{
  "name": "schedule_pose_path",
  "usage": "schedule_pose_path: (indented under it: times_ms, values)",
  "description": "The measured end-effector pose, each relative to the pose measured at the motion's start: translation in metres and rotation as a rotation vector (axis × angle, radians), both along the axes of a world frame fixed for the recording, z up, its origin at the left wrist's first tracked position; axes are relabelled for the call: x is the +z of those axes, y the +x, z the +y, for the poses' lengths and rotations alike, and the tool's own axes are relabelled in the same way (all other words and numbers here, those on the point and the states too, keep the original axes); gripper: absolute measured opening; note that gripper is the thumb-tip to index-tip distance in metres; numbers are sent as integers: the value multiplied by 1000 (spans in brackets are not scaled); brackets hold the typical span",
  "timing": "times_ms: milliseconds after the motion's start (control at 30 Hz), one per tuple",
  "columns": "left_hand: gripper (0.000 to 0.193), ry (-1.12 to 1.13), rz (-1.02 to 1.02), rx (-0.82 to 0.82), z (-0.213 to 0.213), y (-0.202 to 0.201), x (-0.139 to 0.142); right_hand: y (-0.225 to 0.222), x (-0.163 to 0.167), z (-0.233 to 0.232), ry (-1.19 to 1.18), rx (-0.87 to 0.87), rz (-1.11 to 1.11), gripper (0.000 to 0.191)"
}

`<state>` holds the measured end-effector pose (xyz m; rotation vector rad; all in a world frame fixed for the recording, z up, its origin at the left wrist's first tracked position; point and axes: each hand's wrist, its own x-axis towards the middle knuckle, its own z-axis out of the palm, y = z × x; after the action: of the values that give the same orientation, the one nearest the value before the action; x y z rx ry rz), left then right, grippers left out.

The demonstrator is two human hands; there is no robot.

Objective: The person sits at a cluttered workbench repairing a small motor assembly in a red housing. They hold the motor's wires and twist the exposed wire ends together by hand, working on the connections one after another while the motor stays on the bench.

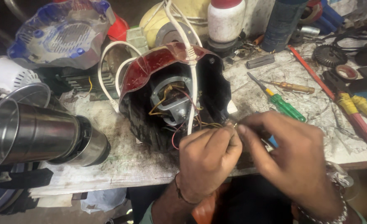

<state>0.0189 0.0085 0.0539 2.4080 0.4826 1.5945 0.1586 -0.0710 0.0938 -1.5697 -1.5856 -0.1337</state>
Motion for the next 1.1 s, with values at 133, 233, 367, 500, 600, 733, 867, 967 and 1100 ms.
schedule_pose_path:
  times_ms: [133,233,367,500,600,733,867,967,1100]
  values:
    - [17,-22,-12,-26,0,-2,1,0,-1,0,24,-89,-18,10]
    - [16,-24,-7,-16,1,-1,1,-2,0,-2,39,-52,-44,11]
    - [15,-28,-15,-23,0,-2,1,-4,2,-1,20,-89,-79,11]
    - [14,-80,-45,-45,2,-2,1,-4,3,-3,71,14,-60,12]
    - [12,-197,-78,-49,3,1,1,-5,2,-1,35,27,-35,10]
    - [11,-438,-100,-105,2,-1,2,-8,6,-3,47,-80,-65,11]
    - [8,-491,-134,-165,3,-4,2,-9,9,2,39,-78,-94,11]
    - [8,-521,-151,-182,4,-4,0,-7,6,1,65,-99,-73,11]
    - [8,-600,-136,-205,5,-6,-3,-4,-3,-3,83,60,-30,14]
